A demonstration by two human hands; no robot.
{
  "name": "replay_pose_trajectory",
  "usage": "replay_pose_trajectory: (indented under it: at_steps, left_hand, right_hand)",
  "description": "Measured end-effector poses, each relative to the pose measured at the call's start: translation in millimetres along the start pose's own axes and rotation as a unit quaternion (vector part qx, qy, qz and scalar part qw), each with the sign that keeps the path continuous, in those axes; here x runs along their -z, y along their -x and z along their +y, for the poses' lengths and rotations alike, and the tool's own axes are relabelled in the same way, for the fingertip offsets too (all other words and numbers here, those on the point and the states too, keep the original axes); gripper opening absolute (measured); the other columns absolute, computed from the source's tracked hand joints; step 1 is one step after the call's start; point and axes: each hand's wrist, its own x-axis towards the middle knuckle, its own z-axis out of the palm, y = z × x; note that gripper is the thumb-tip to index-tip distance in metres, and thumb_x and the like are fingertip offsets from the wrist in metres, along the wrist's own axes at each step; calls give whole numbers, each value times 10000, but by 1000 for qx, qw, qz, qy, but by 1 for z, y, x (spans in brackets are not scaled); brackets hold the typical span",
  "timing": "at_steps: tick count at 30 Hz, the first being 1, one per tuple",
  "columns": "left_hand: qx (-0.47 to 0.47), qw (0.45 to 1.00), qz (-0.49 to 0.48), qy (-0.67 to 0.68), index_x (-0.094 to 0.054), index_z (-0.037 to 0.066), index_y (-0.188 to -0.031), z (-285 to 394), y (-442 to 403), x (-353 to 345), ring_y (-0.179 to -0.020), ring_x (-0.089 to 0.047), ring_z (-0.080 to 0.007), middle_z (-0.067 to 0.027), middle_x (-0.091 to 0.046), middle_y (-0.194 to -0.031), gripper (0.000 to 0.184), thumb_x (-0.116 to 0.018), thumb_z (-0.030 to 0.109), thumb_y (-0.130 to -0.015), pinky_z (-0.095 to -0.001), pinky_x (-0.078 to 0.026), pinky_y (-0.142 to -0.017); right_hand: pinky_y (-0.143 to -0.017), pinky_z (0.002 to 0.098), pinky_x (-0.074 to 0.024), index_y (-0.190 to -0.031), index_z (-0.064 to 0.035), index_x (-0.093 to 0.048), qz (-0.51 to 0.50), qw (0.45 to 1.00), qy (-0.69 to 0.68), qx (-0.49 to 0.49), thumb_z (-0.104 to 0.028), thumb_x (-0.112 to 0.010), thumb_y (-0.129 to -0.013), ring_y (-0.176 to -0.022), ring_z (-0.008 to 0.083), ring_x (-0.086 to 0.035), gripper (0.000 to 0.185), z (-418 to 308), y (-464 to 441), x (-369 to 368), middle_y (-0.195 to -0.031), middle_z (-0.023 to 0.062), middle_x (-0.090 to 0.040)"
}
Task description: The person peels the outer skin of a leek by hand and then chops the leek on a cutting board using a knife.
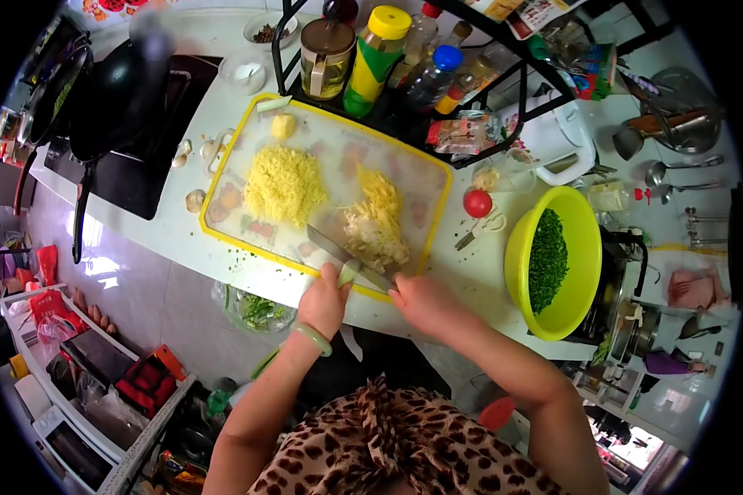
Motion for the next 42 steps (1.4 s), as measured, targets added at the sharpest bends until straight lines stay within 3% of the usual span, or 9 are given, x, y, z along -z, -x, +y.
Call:
replay_pose_trajectory:
  at_steps: [8,12,15,18,23,25,29,34,42]
  left_hand:
    - [-22,1000,-9,-3,-378,31,-932,3,3,5,-699,-580,-434,-224,-595,-738,301,-620,182,-837,-482,-454,-572]
    - [-41,995,15,89,-410,22,-967,-5,14,10,-729,-571,-441,-262,-579,-757,226,-568,133,-849,-490,-450,-597]
    - [3,982,-22,185,-451,18,-1015,-21,18,17,-711,-601,-337,-202,-586,-799,195,-535,71,-846,-385,-479,-593]
    - [124,896,-202,376,-470,40,-1160,-12,25,46,-700,-512,-72,-22,-535,-942,304,-555,83,-871,-218,-462,-560]
    - [66,890,-197,406,-456,42,-1233,25,12,77,-678,-514,-77,-33,-550,-877,359,-549,171,-911,-221,-453,-534]
    - [93,937,-231,245,-438,48,-1262,0,28,60,-641,-512,-82,-28,-542,-769,383,-536,180,-916,-225,-451,-533]
    - [-47,980,-83,174,-501,17,-1107,-25,36,17,-565,-513,-176,-84,-523,-679,259,-549,166,-901,-322,-429,-510]
    - [91,943,-184,263,-494,29,-874,-9,14,17,-442,-481,-131,-50,-520,-593,195,-587,200,-885,-273,-396,-399]
    - [165,916,-221,290,-549,19,-844,0,3,7,-426,-499,-91,-25,-544,-598,241,-581,253,-895,-227,-382,-364]
  right_hand:
    - [-575,478,-454,-834,-12,-512,144,986,-80,-4,-220,-536,-869,-646,379,-591,212,0,-22,-39,-684,177,-596]
    - [-578,479,-448,-800,-14,-514,106,985,-133,-19,-233,-553,-857,-644,377,-585,230,14,-9,-25,-679,182,-588]
    - [-594,474,-451,-775,-17,-515,92,990,-105,17,-244,-561,-851,-659,374,-583,244,27,-2,-18,-692,189,-586]
    - [-574,445,-440,-780,-8,-527,99,992,-69,35,-251,-572,-852,-624,352,-572,257,41,-6,-11,-672,187,-576]
    - [-545,386,-431,-812,13,-543,74,981,-178,-22,-270,-588,-856,-554,299,-546,290,41,-5,3,-644,170,-568]
    - [-564,412,-432,-824,8,-534,110,952,-285,-28,-254,-558,-867,-612,312,-583,266,42,1,0,-656,174,-571]
    - [-564,425,-434,-831,5,-536,81,971,-220,-48,-264,-555,-870,-618,332,-586,272,38,12,13,-660,176,-579]
    - [-586,468,-451,-821,-18,-545,49,996,-76,15,-271,-546,-869,-645,372,-584,257,25,22,25,-660,172,-590]
    - [-590,474,-464,-813,-34,-532,7,999,-11,30,-246,-539,-868,-641,368,-593,219,25,23,15,-658,172,-591]
